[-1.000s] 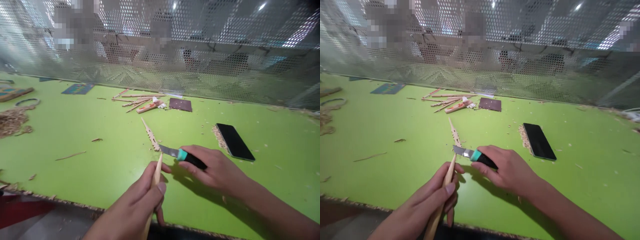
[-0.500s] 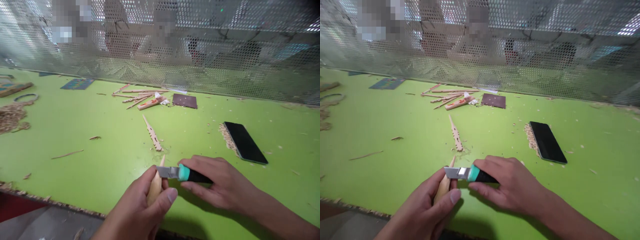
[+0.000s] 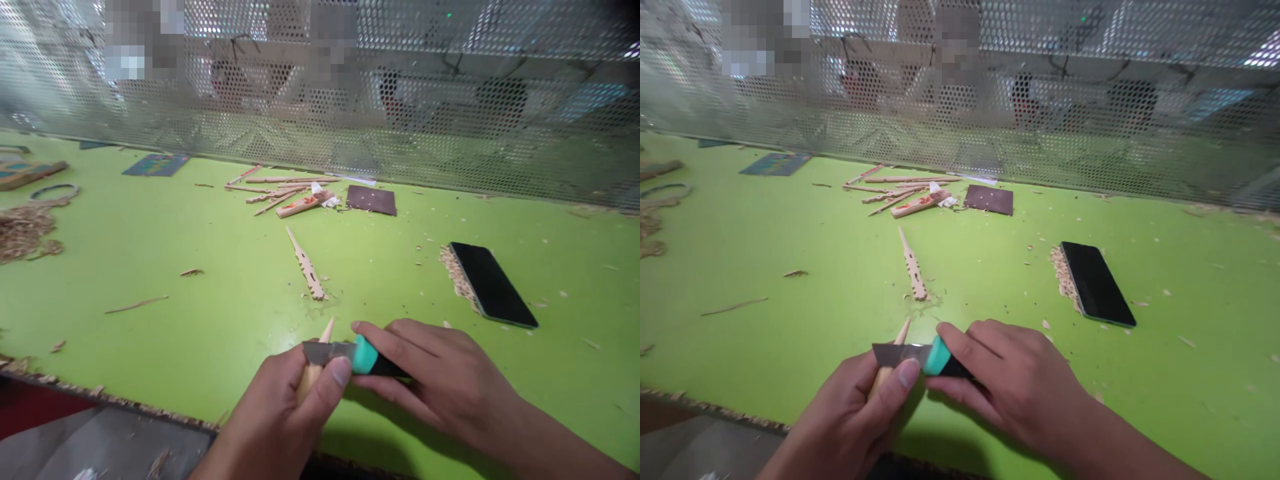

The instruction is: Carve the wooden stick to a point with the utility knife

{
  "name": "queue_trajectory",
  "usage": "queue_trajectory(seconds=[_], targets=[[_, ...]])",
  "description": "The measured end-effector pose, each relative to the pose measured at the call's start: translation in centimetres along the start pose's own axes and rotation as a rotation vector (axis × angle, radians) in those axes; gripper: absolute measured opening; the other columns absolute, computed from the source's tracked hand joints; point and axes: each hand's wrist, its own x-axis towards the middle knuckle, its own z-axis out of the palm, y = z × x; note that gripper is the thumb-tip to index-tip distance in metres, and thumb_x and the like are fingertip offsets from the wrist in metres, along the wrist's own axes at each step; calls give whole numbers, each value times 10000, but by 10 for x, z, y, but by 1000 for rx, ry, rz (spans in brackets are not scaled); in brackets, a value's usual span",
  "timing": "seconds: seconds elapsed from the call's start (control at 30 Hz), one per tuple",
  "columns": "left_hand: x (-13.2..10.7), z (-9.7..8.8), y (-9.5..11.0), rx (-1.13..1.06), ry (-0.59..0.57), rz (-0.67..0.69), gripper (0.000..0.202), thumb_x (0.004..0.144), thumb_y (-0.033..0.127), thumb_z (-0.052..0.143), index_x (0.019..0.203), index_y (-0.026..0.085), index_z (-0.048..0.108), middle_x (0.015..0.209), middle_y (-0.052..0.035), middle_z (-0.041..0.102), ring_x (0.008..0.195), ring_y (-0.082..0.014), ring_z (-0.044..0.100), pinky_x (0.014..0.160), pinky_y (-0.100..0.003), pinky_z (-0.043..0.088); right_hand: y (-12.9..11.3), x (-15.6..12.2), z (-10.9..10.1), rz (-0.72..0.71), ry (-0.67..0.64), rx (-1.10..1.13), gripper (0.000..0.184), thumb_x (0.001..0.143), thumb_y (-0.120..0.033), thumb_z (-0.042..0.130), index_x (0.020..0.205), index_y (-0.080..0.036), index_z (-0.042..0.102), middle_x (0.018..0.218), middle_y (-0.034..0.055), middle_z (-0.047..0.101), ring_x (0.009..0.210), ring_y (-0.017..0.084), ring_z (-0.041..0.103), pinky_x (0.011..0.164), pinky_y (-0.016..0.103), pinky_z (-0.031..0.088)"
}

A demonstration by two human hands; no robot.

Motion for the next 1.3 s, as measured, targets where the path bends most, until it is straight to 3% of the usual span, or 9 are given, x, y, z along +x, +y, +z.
queue_trajectory(seconds=[0.13, 0.27, 0.4, 0.53, 0.7, 0.9, 1.03, 1.3], targets=[[1, 0, -5, -2, 4, 40, 501, 974, 631, 660, 709, 210, 604, 557, 47, 456, 589, -147, 455, 524, -226, 344, 0, 0, -1, 49, 43, -35, 388, 1139, -464, 486, 1357, -171, 619, 877, 23, 734, 691, 140, 658, 618, 292, 448], [3, -4, -9, 15, -75, 47, 428, 959, 603, 695, 837, 195, 646, 639, 49, 477, 631, -144, 423, 565, -230, 345, 9, 1, -2, 65, 52, 21, 399, 1124, -484, 518, 1335, -167, 637, 895, 29, 753, 703, 132, 693, 615, 270, 483], [3, -4, -11, 6, -134, 1, 339, 975, 531, 682, 942, 195, 654, 686, 63, 453, 673, -144, 414, 614, -228, 367, 10, 3, -1, -7, -19, 99, 412, 1144, -474, 461, 1295, -153, 670, 816, 9, 715, 654, 126, 661, 587, 277, 469], [1, -5, -13, 25, -146, -20, 340, 970, 509, 667, 864, 190, 616, 775, 37, 495, 708, -142, 406, 618, -230, 357, 6, 3, 0, -24, -27, 106, 435, 1148, -476, 440, 1290, -143, 681, 798, 14, 702, 660, 139, 649, 577, 298, 446], [3, -5, -11, 6, -173, -14, 359, 985, 518, 646, 831, 196, 609, 726, 46, 449, 683, -140, 379, 611, -240, 332, 0, 2, -1, -44, 5, -15, 398, 1150, -443, 449, 1330, -139, 632, 824, 16, 708, 672, 144, 635, 598, 295, 455], [2, -2, -14, 54, -84, -4, 501, 1014, 652, 562, 803, 199, 588, 703, 38, 427, 666, -147, 367, 596, -257, 303, -3, -1, -3, 60, 55, -102, 404, 1140, -460, 488, 1388, -161, 597, 854, 12, 733, 666, 133, 661, 605, 289, 472], [1, -4, -14, 19, -134, -17, 541, 982, 716, 579, 858, 190, 596, 745, 19, 474, 683, -154, 383, 606, -267, 295, 2, 0, -6, 75, 130, -135, 395, 1121, -466, 535, 1363, -165, 618, 913, 38, 788, 701, 132, 714, 615, 281, 495], [2, -4, -9, 80, -114, 1, 410, 981, 584, 634, 876, 188, 656, 795, 6, 545, 737, -173, 434, 656, -254, 366, 1, 6, -6, -19, -23, 51, 454, 1159, -472, 412, 1301, -135, 681, 781, 9, 713, 639, 126, 662, 558, 290, 461]])
